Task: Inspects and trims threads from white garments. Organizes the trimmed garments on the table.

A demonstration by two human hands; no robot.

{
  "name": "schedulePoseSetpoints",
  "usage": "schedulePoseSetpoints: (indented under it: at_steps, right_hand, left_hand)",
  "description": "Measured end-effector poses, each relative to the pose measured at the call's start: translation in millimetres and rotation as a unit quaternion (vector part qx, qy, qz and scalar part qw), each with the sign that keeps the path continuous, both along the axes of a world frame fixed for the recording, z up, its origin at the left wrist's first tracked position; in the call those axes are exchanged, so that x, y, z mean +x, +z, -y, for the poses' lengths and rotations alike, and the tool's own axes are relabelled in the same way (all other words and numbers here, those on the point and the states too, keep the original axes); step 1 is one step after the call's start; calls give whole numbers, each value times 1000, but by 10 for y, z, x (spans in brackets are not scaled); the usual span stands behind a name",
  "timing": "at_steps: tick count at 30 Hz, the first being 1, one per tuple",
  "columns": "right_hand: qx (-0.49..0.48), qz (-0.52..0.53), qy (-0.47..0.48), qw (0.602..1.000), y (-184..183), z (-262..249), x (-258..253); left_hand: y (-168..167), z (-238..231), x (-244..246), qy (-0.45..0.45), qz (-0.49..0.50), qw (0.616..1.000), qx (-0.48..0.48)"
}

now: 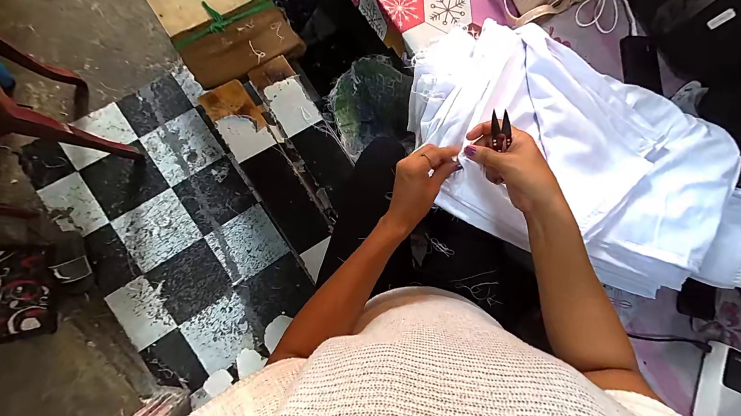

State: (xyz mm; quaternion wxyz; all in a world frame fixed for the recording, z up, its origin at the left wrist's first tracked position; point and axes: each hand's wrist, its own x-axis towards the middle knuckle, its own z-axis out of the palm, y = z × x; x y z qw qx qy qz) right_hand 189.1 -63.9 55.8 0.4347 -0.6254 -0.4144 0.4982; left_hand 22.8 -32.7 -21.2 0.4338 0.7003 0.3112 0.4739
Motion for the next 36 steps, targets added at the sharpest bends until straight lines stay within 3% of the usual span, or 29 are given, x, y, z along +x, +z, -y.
schedulePoseSetpoints:
  at_steps: [5, 10, 19, 22, 31, 36]
  right_hand:
    - [1, -17, -6, 1000, 7, 53, 65]
    - [7, -38, 13, 999, -68, 15, 47]
    - [-5, -69, 24, 997, -108, 50, 127]
    - [-10, -24, 30, 999, -70, 34, 84]
    - [27, 74, 63, 995, -74, -17, 32]
    - [43, 98, 85, 991, 22, -12, 19]
  left_hand:
    - [65, 38, -202, -34, -48, 998, -32]
    - [-3, 22, 3, -57, 17, 992, -115]
    - [120, 62, -402, -25, -48, 996, -73]
    - [192, -20, -341, -76, -71, 993, -53]
    - [139, -153, -251, -99, -179, 978, 51]
    - [155, -87, -235, -96, -139, 985, 35]
